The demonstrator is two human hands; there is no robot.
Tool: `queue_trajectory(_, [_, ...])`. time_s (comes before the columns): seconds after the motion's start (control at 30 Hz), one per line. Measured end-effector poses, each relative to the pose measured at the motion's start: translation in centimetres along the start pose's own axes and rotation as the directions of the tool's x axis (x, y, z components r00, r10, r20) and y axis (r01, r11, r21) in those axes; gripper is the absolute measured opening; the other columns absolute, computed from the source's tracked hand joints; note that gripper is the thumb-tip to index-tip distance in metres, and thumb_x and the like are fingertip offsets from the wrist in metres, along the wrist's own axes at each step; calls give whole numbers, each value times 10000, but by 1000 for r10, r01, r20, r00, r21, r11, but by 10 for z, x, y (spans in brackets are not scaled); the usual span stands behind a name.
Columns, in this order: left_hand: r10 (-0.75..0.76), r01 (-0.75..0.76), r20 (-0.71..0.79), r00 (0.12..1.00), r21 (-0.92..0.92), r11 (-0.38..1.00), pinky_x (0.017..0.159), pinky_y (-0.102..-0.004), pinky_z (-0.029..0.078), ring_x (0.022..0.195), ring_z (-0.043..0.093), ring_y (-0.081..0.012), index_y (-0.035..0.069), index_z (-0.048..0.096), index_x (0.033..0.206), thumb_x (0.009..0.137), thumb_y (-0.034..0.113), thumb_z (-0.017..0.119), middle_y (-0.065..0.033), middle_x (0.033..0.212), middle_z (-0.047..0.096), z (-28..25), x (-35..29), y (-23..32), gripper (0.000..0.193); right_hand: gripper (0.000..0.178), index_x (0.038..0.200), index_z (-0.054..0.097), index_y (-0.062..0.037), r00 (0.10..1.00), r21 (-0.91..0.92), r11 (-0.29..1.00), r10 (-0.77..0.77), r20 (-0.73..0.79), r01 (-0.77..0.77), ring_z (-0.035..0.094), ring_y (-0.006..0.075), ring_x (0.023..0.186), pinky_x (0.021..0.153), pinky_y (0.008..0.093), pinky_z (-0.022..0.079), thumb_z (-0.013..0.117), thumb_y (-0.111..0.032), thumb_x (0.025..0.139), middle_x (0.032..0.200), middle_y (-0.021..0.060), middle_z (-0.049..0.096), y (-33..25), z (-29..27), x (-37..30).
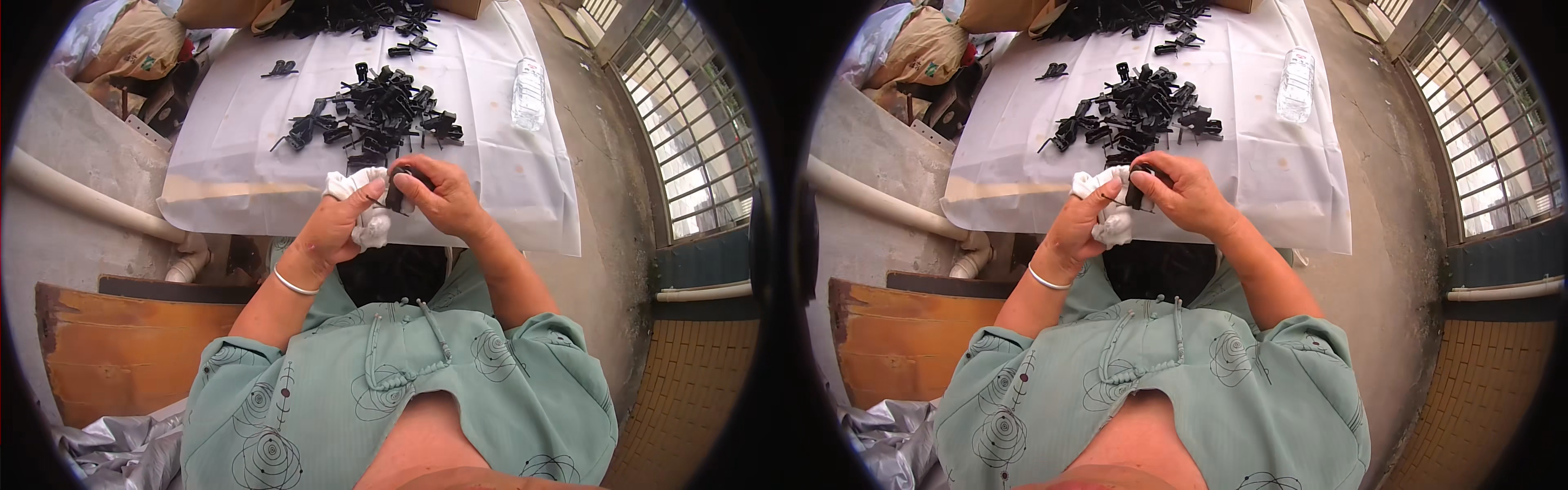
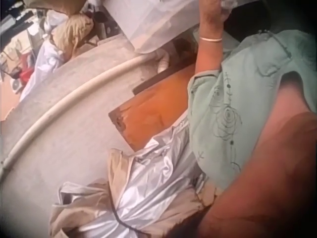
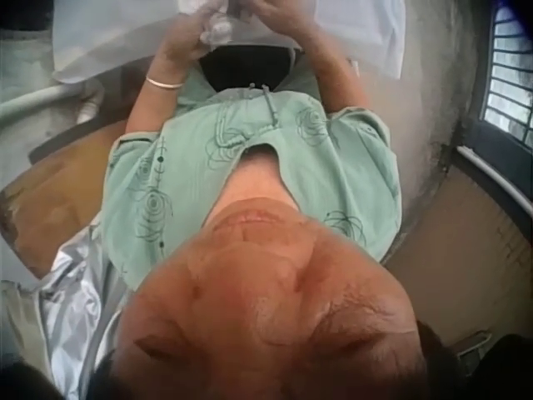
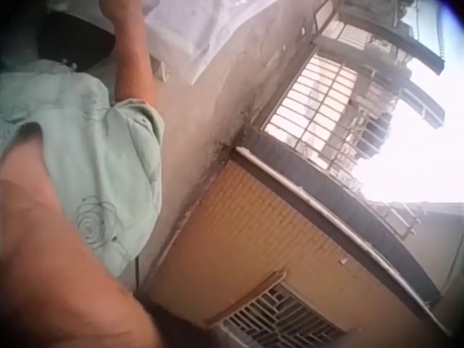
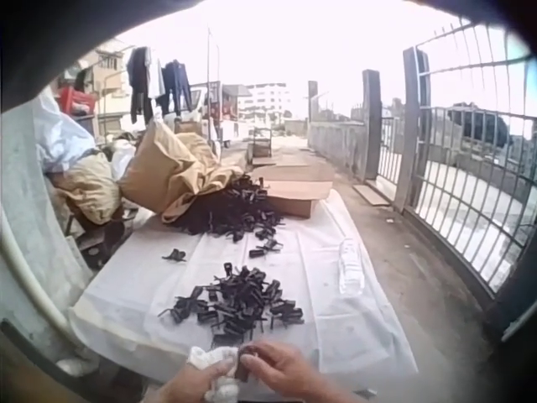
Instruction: Assembling small black plastic components by hand on a table.
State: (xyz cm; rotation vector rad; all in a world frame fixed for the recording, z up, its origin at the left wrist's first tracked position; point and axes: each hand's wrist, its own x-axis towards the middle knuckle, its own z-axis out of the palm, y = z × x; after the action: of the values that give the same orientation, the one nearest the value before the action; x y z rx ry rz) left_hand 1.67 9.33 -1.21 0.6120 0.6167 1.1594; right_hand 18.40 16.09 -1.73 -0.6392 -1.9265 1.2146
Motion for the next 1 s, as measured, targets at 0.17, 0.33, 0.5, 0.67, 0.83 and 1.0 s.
queue_trajectory(0.17, [305, -206, -145, 941, 468, 859, 416, -180, 361, 499, 441, -31, 55, 461, 1107, 905, 121, 516, -10, 802, 573, -2, -4, -10, 220, 212, 959, 578, -25, 971, -211, 950, -239, -19, 230, 391, 68, 479, 453, 233, 350, 655, -61, 764, 604, 14, 447, -25, 4, -5])
queue_trajectory(0.33, [308, -203, -92, 947, 574, 794, 432, -181, 391, 517, 475, -47, 33, 464, 1147, 899, 104, 510, -8, 790, 561, 2, -7, -7, 262, 162, 825, 566, -24, 919, -328, 899, -357, -165, 291, 351, 74, 491, 443, 221, 319, 686, -113, 763, 572, 9, 421, -17, 28, -6])
queue_trajectory(0.5, [287, -209, -49, 957, 570, 794, 461, -182, 414, 547, 489, -48, 5, 467, 1145, 877, 53, 509, -35, 853, 575, 9, -14, 1, 275, 182, 769, 537, -8, 986, -46, 997, 51, -159, -59, 390, 69, 550, 484, 234, 359, 598, -156, 855, 625, -16, 474, -10, 22, 3])
queue_trajectory(0.67, [414, -213, -140, 900, 687, 694, 559, -226, 473, 633, 562, -108, -21, 496, 1135, 845, 21, 514, -83, 927, 600, 9, -12, -8, 294, 243, 746, 539, 8, 998, -207, 978, 14, 59, -1, 418, 92, 584, 540, 253, 387, 497, -165, 912, 608, 7, 493, -10, 20, -2])
queue_trajectory(0.83, [620, -250, 99, 778, 955, 161, 731, -295, 489, 810, 615, -240, -57, 539, 1074, 790, 25, 550, -164, 970, 609, 1, -9, -17, 296, 268, 702, 513, 9, 990, -35, 992, 117, -79, -120, 409, 154, 537, 513, 299, 378, 505, -174, 898, 595, 86, 488, 8, 42, -10])
queue_trajectory(1.0, [655, -225, 172, 736, 974, -4, 776, -310, 481, 863, 612, -267, -54, 543, 1071, 778, 31, 545, -180, 964, 610, -18, -7, -29, 305, 258, 745, 551, -1, 957, 154, 949, 286, -50, -275, 416, 57, 599, 540, 241, 383, 484, -180, 918, 638, -16, 519, 20, 59, -11])
